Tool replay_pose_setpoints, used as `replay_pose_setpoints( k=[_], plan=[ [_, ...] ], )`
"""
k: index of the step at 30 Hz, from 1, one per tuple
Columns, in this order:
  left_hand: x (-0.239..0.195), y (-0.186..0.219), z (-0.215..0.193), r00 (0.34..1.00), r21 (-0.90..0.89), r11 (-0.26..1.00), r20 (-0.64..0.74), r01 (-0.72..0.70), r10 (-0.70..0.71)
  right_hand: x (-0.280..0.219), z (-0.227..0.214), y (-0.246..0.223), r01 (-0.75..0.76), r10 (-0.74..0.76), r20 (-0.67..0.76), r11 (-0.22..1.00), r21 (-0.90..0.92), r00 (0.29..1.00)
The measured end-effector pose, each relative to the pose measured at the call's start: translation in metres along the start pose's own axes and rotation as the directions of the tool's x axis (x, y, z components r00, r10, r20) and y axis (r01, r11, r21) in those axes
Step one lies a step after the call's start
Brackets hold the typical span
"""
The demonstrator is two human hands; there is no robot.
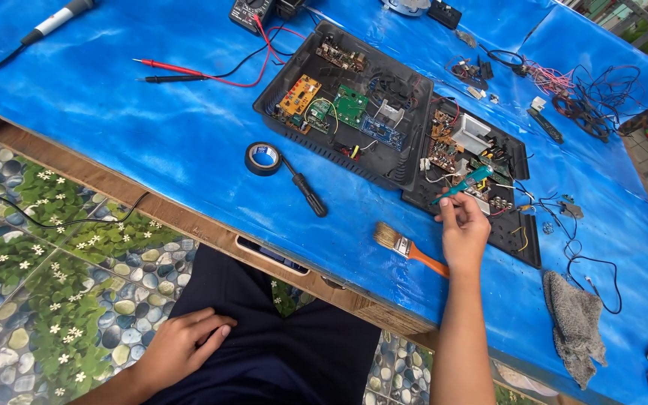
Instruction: The person uses a test pen to probe points on the circuit boards inside an open electronic device. They repeatedly touch the pen to various components while a multimeter is connected to the device.
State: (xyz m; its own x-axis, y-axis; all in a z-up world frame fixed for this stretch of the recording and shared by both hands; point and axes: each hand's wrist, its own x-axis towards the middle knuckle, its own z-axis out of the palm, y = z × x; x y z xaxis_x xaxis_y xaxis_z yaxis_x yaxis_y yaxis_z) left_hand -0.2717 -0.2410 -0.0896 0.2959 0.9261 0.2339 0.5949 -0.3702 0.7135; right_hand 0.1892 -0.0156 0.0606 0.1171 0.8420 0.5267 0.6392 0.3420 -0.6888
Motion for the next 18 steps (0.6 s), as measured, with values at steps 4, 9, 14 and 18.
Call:
replay_pose_setpoints(
  k=[4, 9, 14, 18],
  plan=[
    [-0.002, 0.005, -0.001, 0.997, -0.064, 0.996, -0.041, 0.069, -0.072, 0.000, -0.001, 0.001, 0.027, -0.027, 0.011, 1.000, -0.001, 1.000],
    [-0.001, 0.004, 0.002, 0.996, -0.072, 0.994, -0.033, 0.081, -0.083, 0.002, -0.001, -0.003, 0.034, -0.034, -0.002, 0.999, 0.016, 0.999],
    [-0.001, 0.003, 0.003, 0.997, -0.033, 0.997, -0.015, 0.074, -0.075, 0.003, -0.001, -0.010, 0.007, -0.008, 0.031, 0.999, 0.044, 0.999],
    [0.007, -0.002, -0.009, 0.975, 0.148, 0.966, -0.029, -0.212, 0.219, 0.003, -0.002, -0.010, 0.026, -0.026, 0.007, 0.999, -0.032, 1.000]
  ],
)
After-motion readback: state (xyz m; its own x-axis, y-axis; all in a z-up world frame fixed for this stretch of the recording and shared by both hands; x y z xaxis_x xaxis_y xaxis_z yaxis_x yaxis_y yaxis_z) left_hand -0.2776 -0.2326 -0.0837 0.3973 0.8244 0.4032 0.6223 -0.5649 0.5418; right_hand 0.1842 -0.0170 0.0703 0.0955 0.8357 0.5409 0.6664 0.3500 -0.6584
